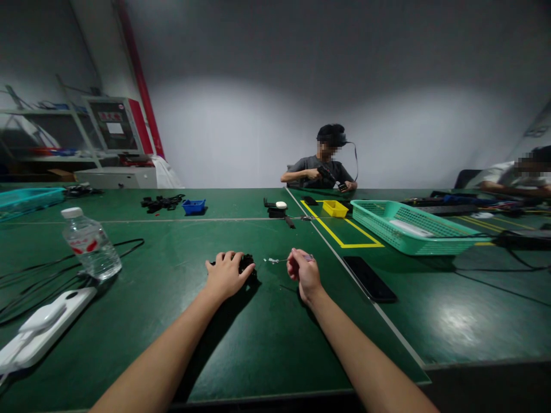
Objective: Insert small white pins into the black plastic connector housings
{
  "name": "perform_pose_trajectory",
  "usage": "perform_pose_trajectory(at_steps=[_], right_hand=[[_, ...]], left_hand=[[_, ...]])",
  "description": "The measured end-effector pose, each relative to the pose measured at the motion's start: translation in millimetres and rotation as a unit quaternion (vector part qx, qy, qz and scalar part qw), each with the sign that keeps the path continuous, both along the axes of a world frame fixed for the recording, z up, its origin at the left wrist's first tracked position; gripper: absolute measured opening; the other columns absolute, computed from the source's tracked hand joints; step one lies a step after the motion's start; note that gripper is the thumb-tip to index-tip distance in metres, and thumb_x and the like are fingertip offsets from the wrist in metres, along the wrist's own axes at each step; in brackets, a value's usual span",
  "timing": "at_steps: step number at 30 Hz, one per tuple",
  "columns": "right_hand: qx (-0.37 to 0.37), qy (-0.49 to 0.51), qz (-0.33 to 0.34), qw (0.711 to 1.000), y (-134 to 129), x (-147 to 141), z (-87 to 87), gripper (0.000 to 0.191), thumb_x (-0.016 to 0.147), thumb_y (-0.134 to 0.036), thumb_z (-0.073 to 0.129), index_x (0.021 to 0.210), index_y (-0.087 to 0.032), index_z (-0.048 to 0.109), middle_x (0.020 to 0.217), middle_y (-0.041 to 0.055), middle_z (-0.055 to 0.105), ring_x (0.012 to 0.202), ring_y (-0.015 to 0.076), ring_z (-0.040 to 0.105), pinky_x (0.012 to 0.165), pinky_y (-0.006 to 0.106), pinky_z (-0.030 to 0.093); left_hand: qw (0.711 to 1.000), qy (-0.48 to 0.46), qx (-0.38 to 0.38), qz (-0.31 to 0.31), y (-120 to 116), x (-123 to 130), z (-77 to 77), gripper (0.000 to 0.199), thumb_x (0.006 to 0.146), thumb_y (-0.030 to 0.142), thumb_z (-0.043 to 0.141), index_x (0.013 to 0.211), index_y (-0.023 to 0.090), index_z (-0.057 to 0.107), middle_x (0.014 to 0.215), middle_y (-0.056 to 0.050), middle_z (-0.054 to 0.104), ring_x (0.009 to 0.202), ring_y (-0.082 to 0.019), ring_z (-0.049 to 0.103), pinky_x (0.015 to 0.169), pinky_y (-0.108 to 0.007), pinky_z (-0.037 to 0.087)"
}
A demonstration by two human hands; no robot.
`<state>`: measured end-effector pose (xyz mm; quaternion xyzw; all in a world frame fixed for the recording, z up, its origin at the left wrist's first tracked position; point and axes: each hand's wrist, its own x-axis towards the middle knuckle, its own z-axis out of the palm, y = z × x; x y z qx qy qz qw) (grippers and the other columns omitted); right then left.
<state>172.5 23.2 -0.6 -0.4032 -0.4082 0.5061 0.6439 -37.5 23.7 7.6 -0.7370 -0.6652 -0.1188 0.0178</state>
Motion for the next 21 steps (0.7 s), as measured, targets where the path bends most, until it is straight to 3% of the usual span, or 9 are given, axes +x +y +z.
perform_pose_trajectory(at_steps=[21], right_hand=[[0.0,-0.003,0.001,1.0,-0.4,0.3,-1.3,0.036,0.074,-0.05,0.068,0.063,-0.019,0.054,0.046,-0.0042,0.051,0.039,0.0072,0.042,0.036,0.017,0.027]], left_hand=[[1.0,0.025,-0.002,-0.001,-2.4,1.9,-1.5,0.061,0.089,0.067,0.033,0.133,0.029,0.051,0.144,-0.012,0.045,0.128,-0.036,0.037,0.094,-0.055,0.037]])
